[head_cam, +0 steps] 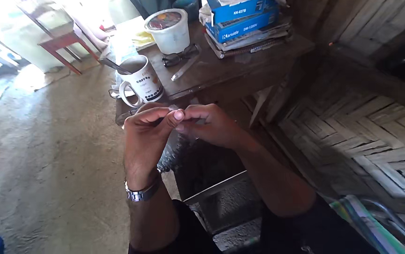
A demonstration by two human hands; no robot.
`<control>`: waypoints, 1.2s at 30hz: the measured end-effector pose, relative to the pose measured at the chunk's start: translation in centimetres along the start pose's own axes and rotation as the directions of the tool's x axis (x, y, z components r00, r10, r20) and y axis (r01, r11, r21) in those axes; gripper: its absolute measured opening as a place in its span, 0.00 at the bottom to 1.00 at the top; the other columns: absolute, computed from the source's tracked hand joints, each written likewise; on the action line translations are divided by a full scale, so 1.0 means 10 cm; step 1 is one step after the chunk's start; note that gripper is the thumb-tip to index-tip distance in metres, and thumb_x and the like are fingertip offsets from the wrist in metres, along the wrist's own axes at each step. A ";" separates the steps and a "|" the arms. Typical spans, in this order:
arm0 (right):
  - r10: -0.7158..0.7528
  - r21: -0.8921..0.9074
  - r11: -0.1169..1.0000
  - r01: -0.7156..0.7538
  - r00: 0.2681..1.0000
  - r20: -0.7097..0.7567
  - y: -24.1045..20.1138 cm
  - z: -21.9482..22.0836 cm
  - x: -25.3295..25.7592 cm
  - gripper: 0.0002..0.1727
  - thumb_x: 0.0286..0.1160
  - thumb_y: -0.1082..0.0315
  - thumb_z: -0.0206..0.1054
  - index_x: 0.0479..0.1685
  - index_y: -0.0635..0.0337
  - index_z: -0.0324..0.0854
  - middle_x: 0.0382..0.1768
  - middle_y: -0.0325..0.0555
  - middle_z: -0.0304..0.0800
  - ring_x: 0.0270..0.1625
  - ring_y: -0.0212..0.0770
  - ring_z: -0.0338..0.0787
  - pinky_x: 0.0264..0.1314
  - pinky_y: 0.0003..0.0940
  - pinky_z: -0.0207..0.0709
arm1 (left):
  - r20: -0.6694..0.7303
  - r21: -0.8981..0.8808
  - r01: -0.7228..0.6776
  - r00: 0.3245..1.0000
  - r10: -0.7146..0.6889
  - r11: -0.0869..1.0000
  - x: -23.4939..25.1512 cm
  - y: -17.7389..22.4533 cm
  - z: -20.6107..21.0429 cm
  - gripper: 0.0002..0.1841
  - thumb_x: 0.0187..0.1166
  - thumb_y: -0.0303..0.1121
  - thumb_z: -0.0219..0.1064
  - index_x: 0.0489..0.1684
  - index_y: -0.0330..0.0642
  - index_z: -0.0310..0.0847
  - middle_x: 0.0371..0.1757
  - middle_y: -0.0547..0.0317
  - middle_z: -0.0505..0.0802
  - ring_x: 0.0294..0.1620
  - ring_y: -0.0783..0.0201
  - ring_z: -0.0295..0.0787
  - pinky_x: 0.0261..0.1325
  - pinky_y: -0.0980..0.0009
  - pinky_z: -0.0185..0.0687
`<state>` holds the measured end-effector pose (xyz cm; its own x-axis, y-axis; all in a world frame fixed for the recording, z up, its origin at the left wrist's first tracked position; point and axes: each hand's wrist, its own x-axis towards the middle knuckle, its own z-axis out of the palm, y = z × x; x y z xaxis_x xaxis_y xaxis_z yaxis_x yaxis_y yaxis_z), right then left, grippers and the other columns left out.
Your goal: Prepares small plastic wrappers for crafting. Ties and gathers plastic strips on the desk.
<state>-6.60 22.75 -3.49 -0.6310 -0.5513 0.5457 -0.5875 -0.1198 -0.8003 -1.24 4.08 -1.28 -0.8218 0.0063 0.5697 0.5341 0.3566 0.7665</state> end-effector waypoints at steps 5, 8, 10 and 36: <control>-0.005 -0.050 0.999 -0.005 0.983 -0.183 0.04 -0.06 0.03 0.10 0.80 0.66 0.70 0.44 0.64 0.92 0.42 0.45 0.90 0.45 0.33 0.88 0.47 0.26 0.84 | 0.180 -0.360 0.185 0.975 -0.126 0.915 0.00 -0.23 0.28 0.32 0.89 0.62 0.50 0.80 0.49 0.75 0.66 0.61 0.89 0.63 0.65 0.88 0.68 0.63 0.86; 0.009 -0.174 0.982 -0.067 0.948 -0.318 0.00 -0.09 0.02 0.10 0.80 0.62 0.71 0.42 0.57 0.95 0.47 0.41 0.90 0.57 0.37 0.84 0.63 0.36 0.78 | 0.290 -0.495 0.337 0.933 -0.214 0.801 -0.02 -0.23 0.49 0.36 0.87 0.69 0.39 0.74 0.53 0.77 0.63 0.63 0.91 0.63 0.66 0.88 0.69 0.60 0.85; 0.033 -0.271 0.952 -0.143 0.927 -0.375 0.01 -0.13 0.02 0.10 0.79 0.57 0.71 0.43 0.50 0.97 0.48 0.38 0.87 0.59 0.37 0.81 0.65 0.37 0.74 | 0.351 -0.522 0.389 0.909 -0.224 0.759 -0.01 -0.23 0.55 0.37 0.87 0.68 0.31 0.70 0.54 0.79 0.57 0.64 0.92 0.56 0.68 0.90 0.61 0.63 0.88; 0.240 0.265 0.960 -0.092 0.757 -0.608 0.02 -0.60 0.04 0.12 0.86 0.68 0.63 0.50 0.64 0.91 0.52 0.44 0.95 0.57 0.34 0.90 0.58 0.31 0.84 | 0.506 -0.508 0.500 0.832 -0.227 0.702 0.08 -0.25 0.70 0.20 0.96 0.40 0.42 0.37 0.44 0.78 0.27 0.61 0.81 0.19 0.69 0.72 0.20 0.76 0.72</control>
<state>-9.98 27.43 -1.95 -0.9267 0.0559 0.3717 -0.3717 -0.2827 -0.8843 -4.59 9.79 -4.80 -0.9052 0.3975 0.1502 0.0645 -0.2210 0.9731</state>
